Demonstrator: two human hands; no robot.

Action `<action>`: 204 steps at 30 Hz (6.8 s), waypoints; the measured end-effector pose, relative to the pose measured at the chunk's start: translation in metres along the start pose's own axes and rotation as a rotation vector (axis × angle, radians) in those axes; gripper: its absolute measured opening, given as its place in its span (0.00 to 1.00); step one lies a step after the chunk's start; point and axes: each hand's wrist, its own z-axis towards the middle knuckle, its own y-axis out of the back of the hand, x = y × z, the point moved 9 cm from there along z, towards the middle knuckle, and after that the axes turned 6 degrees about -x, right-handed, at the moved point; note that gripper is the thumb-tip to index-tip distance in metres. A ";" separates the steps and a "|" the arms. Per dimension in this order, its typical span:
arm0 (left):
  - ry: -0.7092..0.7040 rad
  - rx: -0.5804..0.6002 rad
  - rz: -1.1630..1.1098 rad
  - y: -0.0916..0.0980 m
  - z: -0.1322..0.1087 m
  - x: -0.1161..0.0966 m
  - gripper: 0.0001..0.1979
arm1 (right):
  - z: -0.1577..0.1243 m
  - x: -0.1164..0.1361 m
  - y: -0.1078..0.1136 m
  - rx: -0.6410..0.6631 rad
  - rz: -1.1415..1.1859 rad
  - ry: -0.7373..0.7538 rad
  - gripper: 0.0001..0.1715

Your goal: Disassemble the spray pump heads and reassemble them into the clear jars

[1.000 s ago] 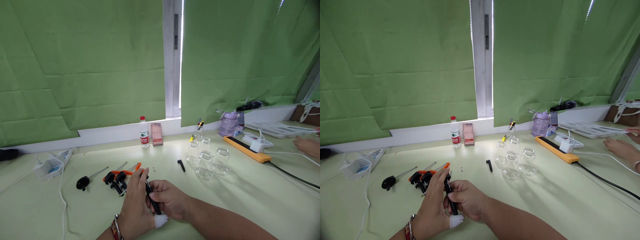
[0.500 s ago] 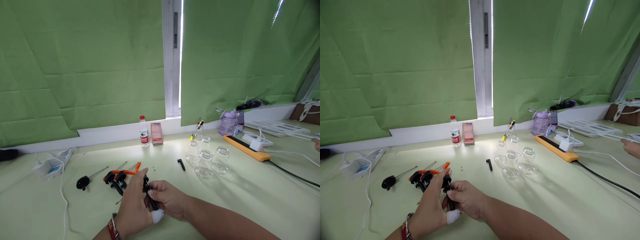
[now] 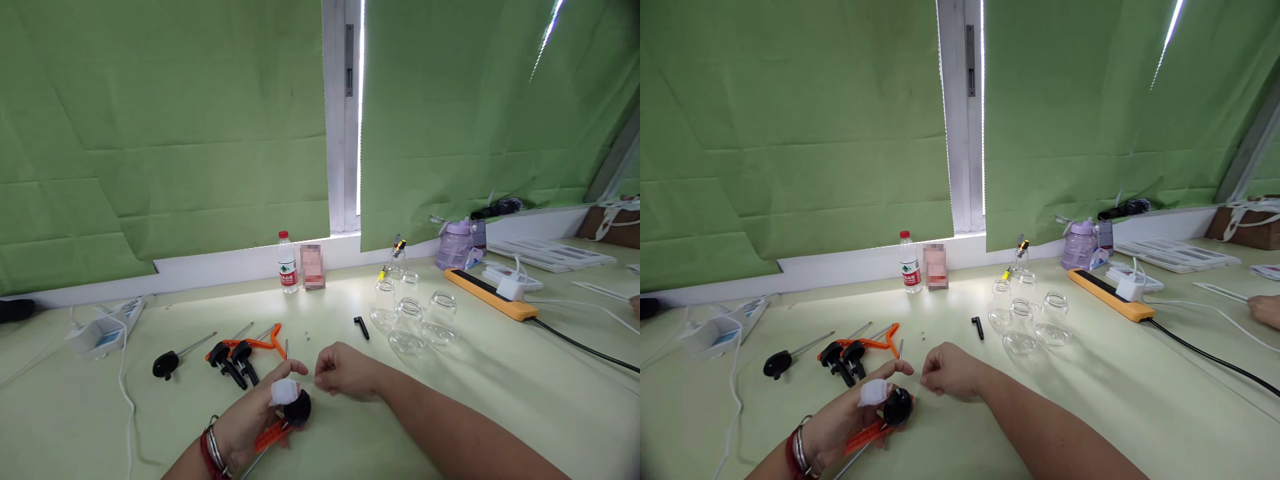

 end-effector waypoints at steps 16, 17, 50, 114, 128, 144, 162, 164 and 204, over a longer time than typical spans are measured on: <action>0.071 0.052 -0.105 0.007 0.012 0.010 0.18 | 0.042 0.019 0.026 -0.474 -0.738 0.215 0.15; 0.071 0.055 -0.106 0.006 0.012 0.010 0.18 | 0.044 0.020 0.025 -0.469 -0.751 0.213 0.14; 0.037 0.080 -0.096 0.007 0.011 0.010 0.21 | -0.004 0.062 -0.018 0.103 0.227 0.168 0.13; 0.012 0.064 -0.051 0.002 0.008 0.005 0.19 | -0.001 0.053 -0.040 0.185 0.552 0.133 0.17; 0.018 0.064 -0.043 0.001 0.007 0.004 0.21 | -0.007 0.063 -0.036 0.206 0.523 0.223 0.13; 0.016 0.076 -0.050 0.004 0.009 0.008 0.19 | -0.004 0.060 -0.037 0.211 0.511 0.195 0.14; 0.028 0.055 -0.060 0.004 0.009 0.008 0.17 | -0.003 0.052 -0.040 0.220 0.512 0.110 0.18; 0.035 0.053 -0.072 0.005 0.010 0.009 0.17 | -0.001 0.048 -0.039 0.206 0.498 0.091 0.19; 0.058 0.080 -0.087 0.007 0.014 0.012 0.20 | -0.001 0.053 -0.041 0.214 0.414 0.167 0.19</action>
